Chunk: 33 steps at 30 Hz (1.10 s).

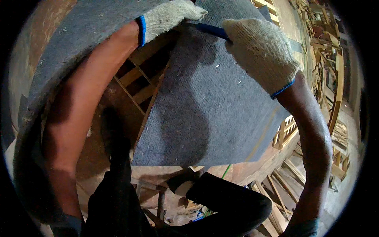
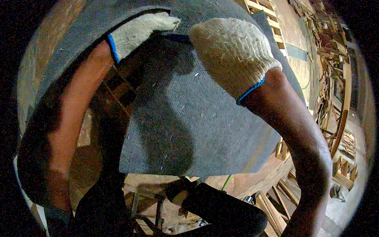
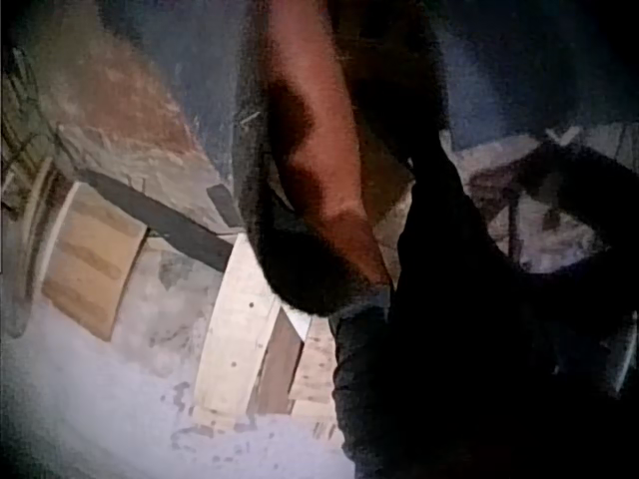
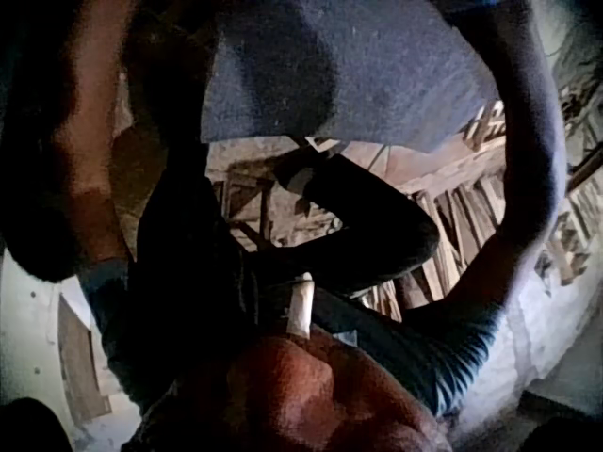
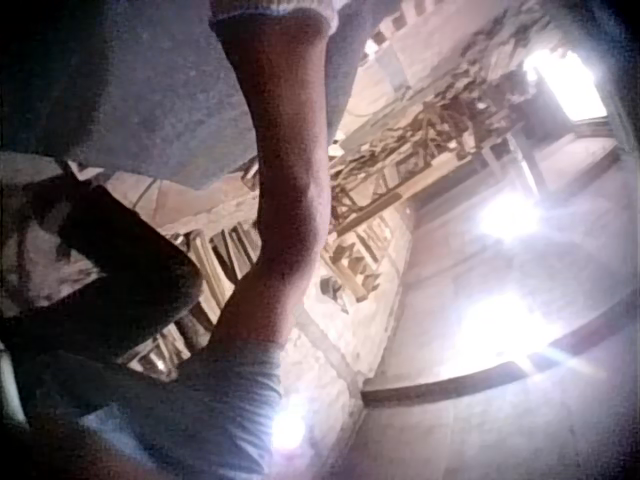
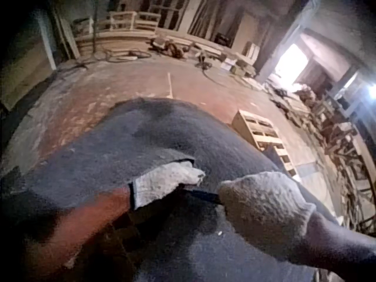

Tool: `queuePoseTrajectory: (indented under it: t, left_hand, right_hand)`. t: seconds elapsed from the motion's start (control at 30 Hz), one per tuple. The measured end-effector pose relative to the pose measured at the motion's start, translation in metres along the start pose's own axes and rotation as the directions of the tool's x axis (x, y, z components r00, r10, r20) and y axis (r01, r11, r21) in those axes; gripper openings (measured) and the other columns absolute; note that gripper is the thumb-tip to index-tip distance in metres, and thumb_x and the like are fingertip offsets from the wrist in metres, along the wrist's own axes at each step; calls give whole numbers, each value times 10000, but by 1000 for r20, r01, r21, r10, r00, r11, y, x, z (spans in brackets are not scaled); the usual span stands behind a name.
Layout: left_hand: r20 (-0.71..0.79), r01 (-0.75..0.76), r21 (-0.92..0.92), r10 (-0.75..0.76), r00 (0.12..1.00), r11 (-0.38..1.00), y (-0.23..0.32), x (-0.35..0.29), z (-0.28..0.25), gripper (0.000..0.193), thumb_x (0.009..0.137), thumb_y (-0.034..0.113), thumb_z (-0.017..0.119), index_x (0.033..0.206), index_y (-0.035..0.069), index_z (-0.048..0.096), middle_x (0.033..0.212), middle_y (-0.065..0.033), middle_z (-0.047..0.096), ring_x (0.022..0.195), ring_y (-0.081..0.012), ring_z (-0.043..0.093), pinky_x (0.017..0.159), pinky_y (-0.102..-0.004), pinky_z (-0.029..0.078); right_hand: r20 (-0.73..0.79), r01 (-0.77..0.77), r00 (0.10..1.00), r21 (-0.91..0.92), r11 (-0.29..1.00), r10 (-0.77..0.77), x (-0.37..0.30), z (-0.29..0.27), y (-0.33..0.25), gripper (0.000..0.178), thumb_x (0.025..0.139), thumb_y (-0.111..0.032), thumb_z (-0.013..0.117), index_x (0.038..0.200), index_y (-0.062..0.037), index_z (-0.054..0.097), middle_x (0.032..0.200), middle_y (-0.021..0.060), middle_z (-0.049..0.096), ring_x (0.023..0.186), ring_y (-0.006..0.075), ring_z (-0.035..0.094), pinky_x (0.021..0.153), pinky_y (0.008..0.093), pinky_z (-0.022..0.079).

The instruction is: The person staples a grey fabric onto a wooden board using a pneumatic staple gun. They then use a utility knife to trim the excess fabric along the edges of the board.

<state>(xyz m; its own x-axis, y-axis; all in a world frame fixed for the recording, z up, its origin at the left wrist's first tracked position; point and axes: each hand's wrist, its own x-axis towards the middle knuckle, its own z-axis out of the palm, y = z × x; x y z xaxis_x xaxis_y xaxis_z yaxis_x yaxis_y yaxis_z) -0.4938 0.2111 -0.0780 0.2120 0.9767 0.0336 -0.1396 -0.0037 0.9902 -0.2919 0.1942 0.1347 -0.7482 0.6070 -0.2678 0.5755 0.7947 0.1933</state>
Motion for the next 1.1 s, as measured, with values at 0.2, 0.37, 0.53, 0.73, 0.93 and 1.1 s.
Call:
queuePoseTrajectory:
  t: [0.2,0.37,0.53,0.73,0.93,1.1]
  left_hand:
    - [206,-664,623,732,650,414,-38,7,-31,270,994,195,551,1061,0,725,1008,-133,732,988,-237,665,913,-371,477]
    - [169,-432,410,398,902,803,-17,14,-6,277,982,188,543,1029,-17,723,982,-154,730,971,-257,671,889,-378,492]
    - [266,-218,268,145,953,938,-11,26,-17,284,986,194,549,1025,-30,718,984,-138,733,969,-245,669,889,-369,495]
    - [157,-298,369,257,954,881,-20,15,-7,304,999,202,533,1081,-23,720,1038,-135,734,1031,-250,664,923,-372,492]
    - [129,-560,475,575,808,679,-38,13,-11,290,998,215,538,1032,-7,723,988,-135,720,983,-249,661,880,-378,489]
    - [184,-227,212,190,964,950,0,12,7,255,981,217,558,912,18,701,881,-108,691,863,-228,642,770,-380,464]
  right_hand:
    - [-5,-11,1000,70,997,11,9,-13,-9,158,966,-208,651,962,-52,674,738,146,648,674,276,691,644,412,563]
    - [-58,77,996,135,988,-69,-3,2,18,181,953,-221,670,956,-41,677,711,151,640,634,270,671,638,408,547]
    - [69,-53,997,110,993,45,-2,7,15,180,955,-222,668,983,-47,700,730,131,659,635,242,676,642,386,558]
    - [4,-26,1000,242,970,26,-4,18,17,227,902,-272,646,935,-58,713,766,174,677,733,351,684,689,481,550]
    - [-13,-34,999,307,951,40,-1,22,12,236,869,-276,625,882,-55,704,769,206,671,766,424,679,707,526,543]
    - [-16,-42,999,355,934,52,-9,25,21,238,866,-277,630,873,-49,699,756,209,663,765,422,677,695,516,540]
